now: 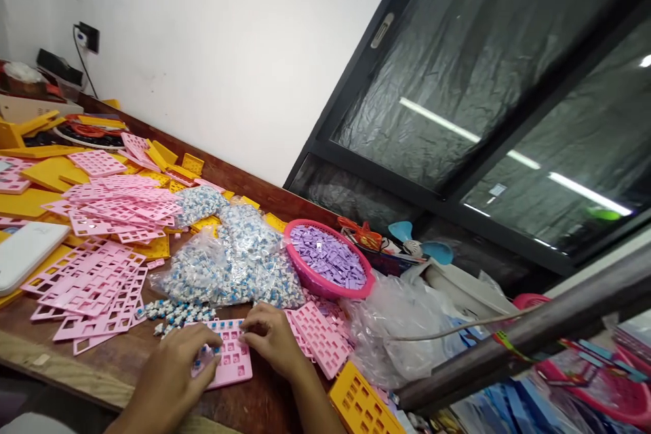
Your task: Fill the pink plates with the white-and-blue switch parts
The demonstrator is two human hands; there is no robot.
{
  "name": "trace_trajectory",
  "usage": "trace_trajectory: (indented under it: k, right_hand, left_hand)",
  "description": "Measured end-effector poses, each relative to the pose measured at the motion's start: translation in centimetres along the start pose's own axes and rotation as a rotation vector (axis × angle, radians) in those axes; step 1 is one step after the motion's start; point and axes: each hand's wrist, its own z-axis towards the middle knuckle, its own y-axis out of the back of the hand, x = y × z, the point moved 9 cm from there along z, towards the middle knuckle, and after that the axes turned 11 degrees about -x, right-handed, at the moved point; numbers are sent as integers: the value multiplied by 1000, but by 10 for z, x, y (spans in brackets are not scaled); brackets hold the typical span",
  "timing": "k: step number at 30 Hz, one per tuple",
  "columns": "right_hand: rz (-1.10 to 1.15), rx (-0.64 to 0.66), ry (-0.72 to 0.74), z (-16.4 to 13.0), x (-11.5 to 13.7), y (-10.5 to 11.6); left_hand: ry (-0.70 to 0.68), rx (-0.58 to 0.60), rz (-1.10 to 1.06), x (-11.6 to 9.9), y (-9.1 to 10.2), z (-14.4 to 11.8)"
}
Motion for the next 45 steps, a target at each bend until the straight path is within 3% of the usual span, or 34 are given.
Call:
trace_trajectory:
  k: [3,6,10,14,18,23,27,33,40,45]
  right_hand:
    - [20,47,10,-4,-8,-5]
    - [10,92,56,-7,-1,-13]
    - [-22,98,115,-10,12,-17]
    - [30,57,140,-12,16,-24]
    - [115,-9,134,-11,14,-33]
    - [106,-51,58,-8,3,-36]
    - [138,-45,-16,-8,-4,-37]
    - [196,-90,-90,-9,-9,-39]
    - [27,-64,23,-11,3,-38]
    - [-16,-13,28,-10,0,-44]
  left_hand:
    - [-44,21,153,-16,-26,-7]
    - [-37,82,235,-14,-34,-7]
    - [14,193,240,-1,-30,-4]
    - [8,198,182,5,-20,-3]
    - [-9,187,182,9,-16,-2]
    - [105,261,196,18,-18,0]
    - [106,289,195,15,-20,1]
    - [0,237,218,6,-21,-3]
    - [-12,307,368,-3,-20,-1]
    - [-3,370,386,-11,-18,4]
